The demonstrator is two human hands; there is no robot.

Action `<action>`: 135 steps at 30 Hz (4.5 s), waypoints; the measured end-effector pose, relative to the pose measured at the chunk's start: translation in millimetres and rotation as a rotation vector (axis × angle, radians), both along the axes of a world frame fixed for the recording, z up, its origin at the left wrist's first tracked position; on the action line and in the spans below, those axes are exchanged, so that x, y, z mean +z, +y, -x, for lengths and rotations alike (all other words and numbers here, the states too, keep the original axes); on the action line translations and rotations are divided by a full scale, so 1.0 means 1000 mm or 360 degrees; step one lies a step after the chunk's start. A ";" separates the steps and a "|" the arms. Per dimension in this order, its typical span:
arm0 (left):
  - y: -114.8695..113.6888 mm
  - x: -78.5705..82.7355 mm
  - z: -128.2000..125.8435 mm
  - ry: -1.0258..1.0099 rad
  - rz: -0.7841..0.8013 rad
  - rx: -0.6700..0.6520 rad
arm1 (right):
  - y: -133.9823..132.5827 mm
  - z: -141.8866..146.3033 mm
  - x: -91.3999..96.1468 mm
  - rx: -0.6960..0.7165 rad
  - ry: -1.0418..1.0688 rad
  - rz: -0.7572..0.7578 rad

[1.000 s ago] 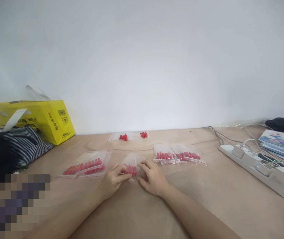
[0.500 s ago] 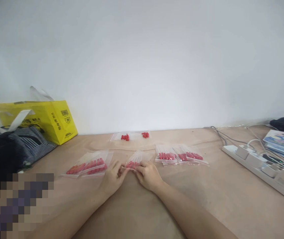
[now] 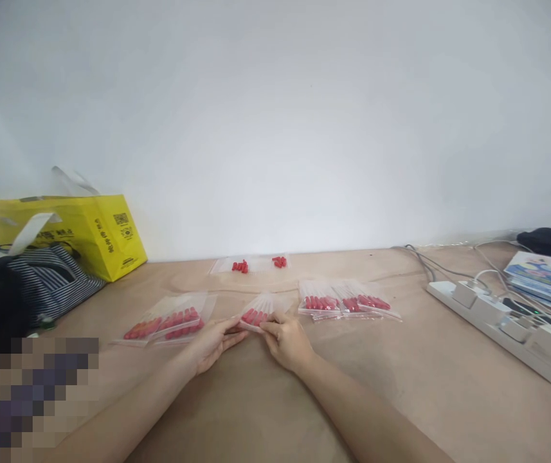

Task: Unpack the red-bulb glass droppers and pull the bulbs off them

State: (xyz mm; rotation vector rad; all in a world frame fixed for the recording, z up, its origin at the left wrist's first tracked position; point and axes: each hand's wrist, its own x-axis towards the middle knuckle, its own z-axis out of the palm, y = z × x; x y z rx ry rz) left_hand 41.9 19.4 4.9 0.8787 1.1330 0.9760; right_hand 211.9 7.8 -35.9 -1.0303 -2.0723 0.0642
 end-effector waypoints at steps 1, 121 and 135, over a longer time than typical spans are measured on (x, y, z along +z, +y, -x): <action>0.000 0.000 0.000 -0.0006 0.0004 -0.0013 | 0.000 0.000 0.000 -0.0007 -0.0013 0.0008; -0.005 -0.017 0.019 0.1532 -0.1534 -0.0481 | 0.013 -0.020 0.009 0.0159 0.0383 0.0972; -0.001 -0.015 0.023 0.1315 -0.1267 -0.0532 | 0.010 -0.008 0.016 0.0308 0.0547 0.1087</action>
